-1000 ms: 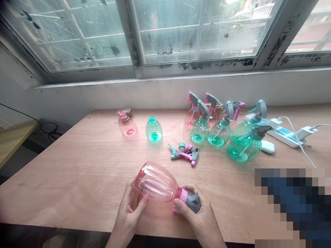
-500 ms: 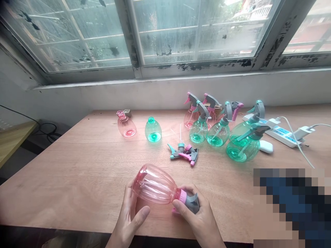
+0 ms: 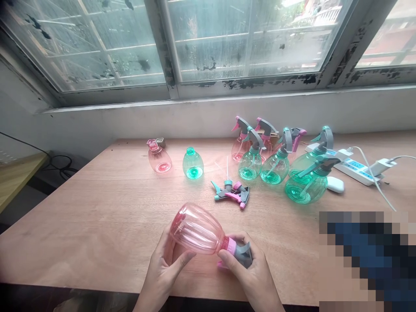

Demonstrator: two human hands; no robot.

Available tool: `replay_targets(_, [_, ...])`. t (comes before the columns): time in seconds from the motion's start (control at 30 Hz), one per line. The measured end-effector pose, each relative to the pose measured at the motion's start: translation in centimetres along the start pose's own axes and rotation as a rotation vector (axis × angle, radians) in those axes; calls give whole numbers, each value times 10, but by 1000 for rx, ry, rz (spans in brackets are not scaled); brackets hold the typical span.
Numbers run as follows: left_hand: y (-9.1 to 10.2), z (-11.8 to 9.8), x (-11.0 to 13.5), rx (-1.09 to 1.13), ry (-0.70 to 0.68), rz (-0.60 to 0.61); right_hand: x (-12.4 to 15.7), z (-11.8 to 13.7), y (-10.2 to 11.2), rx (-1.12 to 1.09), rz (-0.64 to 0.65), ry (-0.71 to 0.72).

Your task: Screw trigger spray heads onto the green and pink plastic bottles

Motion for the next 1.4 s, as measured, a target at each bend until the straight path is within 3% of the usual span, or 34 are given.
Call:
replay_targets(0.2, [-5, 2, 6, 7, 50, 56, 0, -3, -1, 37, 30, -11])
replay_targets(0.37, [4, 7, 4, 71, 48, -42, -1, -1, -3, 172, 61, 12])
replay_targets(0.53, [5, 13, 3, 183, 55, -126, 0, -1, -7, 70, 65, -22])
replay_targets(0.67, [5, 10, 6, 152, 42, -156, 0, 0, -8, 42, 66, -18])
replay_targets(0.9, [-2, 6, 5, 67, 43, 53, 0, -1, -3, -23, 37, -26])
replay_targets(1.13, [0, 4, 3, -13, 1, 34, 0, -4, 7, -21, -19, -10])
replay_targets(1.4, [-1, 8, 9, 10, 5, 93, 1, -1, 0, -10, 17, 1])
Point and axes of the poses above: each hand's wrist, its own x-axis away from the middle knuckle, its own y-axis out of the back of the hand, z = x × y, the point moved 8 cm from there along -x, towards the middle knuckle, and after that the axes turned 13 degrees about z, right-handed, at the moved point
